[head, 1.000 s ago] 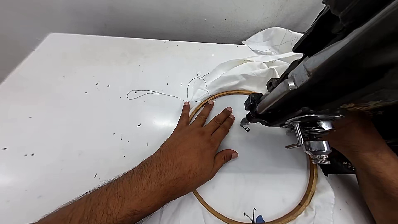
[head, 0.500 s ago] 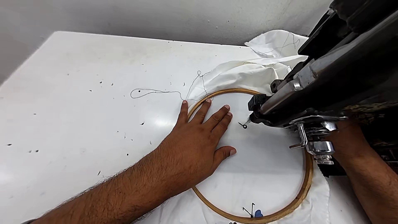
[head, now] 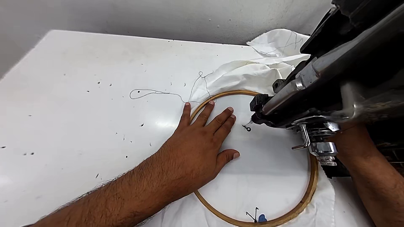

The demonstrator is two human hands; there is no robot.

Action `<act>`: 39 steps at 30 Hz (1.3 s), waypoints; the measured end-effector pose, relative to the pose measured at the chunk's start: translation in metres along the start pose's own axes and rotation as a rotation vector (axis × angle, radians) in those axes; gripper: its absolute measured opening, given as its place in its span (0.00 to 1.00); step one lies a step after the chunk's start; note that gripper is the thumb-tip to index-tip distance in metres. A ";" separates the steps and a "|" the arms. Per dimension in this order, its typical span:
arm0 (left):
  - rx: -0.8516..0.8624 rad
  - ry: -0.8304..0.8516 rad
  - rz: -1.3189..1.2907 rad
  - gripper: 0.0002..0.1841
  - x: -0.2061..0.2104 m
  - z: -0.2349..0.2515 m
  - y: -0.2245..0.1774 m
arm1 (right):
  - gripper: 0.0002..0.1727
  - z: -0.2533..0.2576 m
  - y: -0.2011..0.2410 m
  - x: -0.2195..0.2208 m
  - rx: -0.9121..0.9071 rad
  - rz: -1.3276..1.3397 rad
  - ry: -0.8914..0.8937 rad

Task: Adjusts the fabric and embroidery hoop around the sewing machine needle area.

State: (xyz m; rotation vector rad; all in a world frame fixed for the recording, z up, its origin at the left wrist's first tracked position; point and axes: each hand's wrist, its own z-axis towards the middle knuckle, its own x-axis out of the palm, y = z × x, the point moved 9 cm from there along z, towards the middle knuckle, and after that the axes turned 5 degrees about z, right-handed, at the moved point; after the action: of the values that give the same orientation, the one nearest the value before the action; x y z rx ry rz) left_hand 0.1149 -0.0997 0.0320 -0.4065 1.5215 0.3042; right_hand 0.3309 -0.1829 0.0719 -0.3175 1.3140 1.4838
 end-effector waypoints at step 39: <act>-0.559 -0.203 -0.071 0.20 -0.028 -0.014 0.195 | 0.26 -0.045 0.005 -0.024 -0.144 -0.137 0.106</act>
State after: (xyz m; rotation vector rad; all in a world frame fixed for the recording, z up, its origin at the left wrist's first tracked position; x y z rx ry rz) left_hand 0.0157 0.0703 0.0470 -0.8412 1.2050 0.6986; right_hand 0.3168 -0.2320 0.0763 -0.5759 1.2448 1.4646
